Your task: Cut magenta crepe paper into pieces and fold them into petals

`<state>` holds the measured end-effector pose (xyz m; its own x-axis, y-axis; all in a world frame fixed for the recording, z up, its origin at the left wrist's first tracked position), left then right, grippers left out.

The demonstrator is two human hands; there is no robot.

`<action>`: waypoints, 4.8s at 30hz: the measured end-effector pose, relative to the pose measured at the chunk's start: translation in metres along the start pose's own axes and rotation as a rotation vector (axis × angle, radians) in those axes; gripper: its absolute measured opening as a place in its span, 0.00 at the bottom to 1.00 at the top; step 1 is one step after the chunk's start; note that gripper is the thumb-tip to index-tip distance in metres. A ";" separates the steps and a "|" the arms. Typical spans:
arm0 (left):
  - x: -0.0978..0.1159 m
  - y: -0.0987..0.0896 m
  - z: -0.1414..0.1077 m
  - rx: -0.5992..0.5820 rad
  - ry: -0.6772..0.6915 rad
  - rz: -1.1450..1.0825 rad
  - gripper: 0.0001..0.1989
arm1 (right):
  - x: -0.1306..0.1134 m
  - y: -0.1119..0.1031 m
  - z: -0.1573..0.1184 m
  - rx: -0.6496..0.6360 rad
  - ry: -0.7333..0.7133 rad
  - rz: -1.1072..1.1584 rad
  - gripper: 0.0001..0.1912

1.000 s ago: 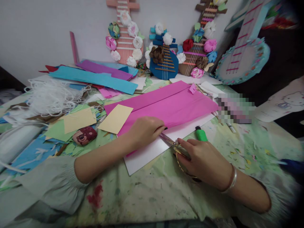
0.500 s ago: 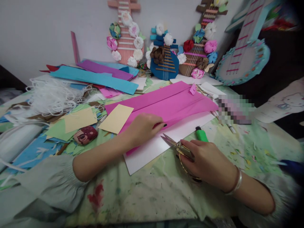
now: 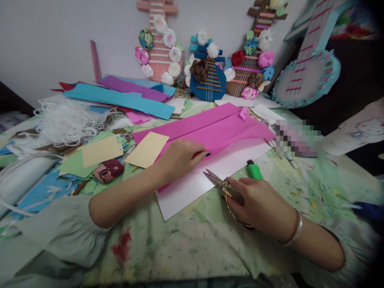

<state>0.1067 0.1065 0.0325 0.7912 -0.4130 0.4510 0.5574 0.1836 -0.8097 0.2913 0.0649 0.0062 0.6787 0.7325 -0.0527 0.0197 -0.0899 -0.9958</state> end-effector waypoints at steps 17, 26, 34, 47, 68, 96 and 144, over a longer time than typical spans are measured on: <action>-0.002 -0.004 -0.002 0.022 0.166 0.475 0.12 | -0.007 0.003 0.003 -0.087 0.050 -0.028 0.19; -0.005 -0.006 -0.002 0.060 0.220 0.507 0.11 | -0.009 0.007 0.005 -0.167 0.051 -0.043 0.20; 0.002 -0.010 -0.001 0.036 0.298 0.601 0.10 | -0.011 0.007 0.005 -0.199 0.058 -0.053 0.19; 0.002 -0.015 0.002 -0.043 0.330 0.680 0.09 | -0.010 0.011 0.005 -0.167 0.040 -0.058 0.20; 0.005 -0.023 0.021 -0.060 0.286 0.696 0.09 | -0.012 0.009 0.007 -0.145 0.007 -0.031 0.17; 0.034 0.005 -0.078 0.087 0.536 0.493 0.09 | -0.015 0.000 -0.033 -0.193 0.345 1.489 0.26; 0.033 0.016 -0.089 0.136 0.615 0.408 0.09 | -0.001 0.015 -0.013 -0.237 0.393 1.407 0.24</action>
<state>0.1189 0.0166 0.0014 0.6803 -0.7056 -0.1986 0.3081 0.5211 -0.7960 0.3003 0.0546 -0.0076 0.3911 -0.2705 -0.8797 -0.7173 -0.6885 -0.1073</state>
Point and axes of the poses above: each hand's wrist, its own z-axis towards the middle knuckle, its own y-axis out of the palm, x = y × z, the point moved 4 cm from there along z, towards the middle knuckle, and after that the axes turned 12 degrees about -y, right-handed, at the moved point
